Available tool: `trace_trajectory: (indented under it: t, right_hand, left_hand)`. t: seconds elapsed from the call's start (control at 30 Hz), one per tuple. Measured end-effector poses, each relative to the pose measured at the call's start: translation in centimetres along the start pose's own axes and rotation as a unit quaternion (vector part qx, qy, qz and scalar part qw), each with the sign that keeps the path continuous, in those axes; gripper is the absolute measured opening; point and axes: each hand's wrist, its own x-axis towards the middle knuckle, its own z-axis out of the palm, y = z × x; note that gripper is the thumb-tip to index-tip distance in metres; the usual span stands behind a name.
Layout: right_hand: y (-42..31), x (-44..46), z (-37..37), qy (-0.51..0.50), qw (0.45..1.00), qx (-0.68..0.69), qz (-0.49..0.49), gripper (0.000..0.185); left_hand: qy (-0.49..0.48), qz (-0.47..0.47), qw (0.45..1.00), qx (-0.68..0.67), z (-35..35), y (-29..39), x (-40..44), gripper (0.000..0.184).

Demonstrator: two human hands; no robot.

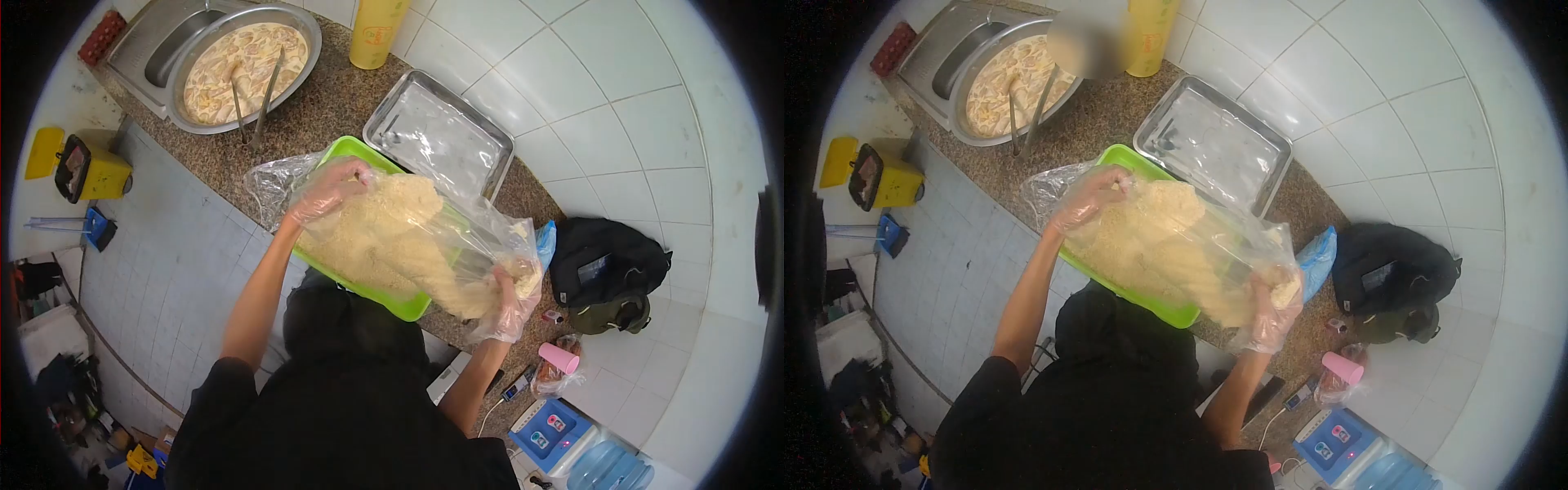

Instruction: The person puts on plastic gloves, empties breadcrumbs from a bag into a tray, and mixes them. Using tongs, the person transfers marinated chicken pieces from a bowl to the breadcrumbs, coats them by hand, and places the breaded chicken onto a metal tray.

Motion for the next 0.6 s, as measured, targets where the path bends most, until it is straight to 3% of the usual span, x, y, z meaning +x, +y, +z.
trace_trajectory:
  t: [0.17, 0.27, 0.37, 0.4, 0.43, 0.53, 0.6]
  right_hand:
    - [4.5, 1.1, -4.6, 0.051, 0.998, 0.0, 0.031, 0.055]
    - [5.2, 0.0, -6.3, -0.007, 0.989, -0.085, 0.123, 0.056]
    - [7.2, 0.7, -10.3, -0.223, 0.953, -0.194, 0.068, 0.054]
    - [5.6, 0.2, -9.9, -0.24, 0.946, -0.185, 0.114, 0.055]
    - [3.9, -0.1, -9.6, -0.225, 0.926, -0.284, 0.105, 0.057]
    - [-0.8, 0.5, -6.7, -0.147, 0.843, -0.515, 0.039, 0.064]
    - [-1.0, 1.6, -4.6, -0.153, 0.859, -0.462, -0.157, 0.064]
  left_hand:
    - [-0.04, -0.005, 0.991, -0.131, 2.4, 2.0, 0.7, 0.01]
    - [-0.048, 0.012, 0.991, -0.128, 5.1, 2.4, 1.6, 0.01]
    - [-0.071, 0.056, 0.984, -0.15, 8.0, 2.1, 2.4, 0.009]
    - [-0.081, 0.049, 0.983, -0.159, 8.6, 2.5, 2.6, 0.009]
    - [-0.091, 0.041, 0.981, -0.168, 9.2, 2.9, 2.8, 0.01]
    - [-0.127, 0.034, 0.974, -0.185, 10.6, 2.9, 3.7, 0.006]
    - [-0.136, 0.067, 0.972, -0.179, 11.4, 3.2, 4.4, 0.006]
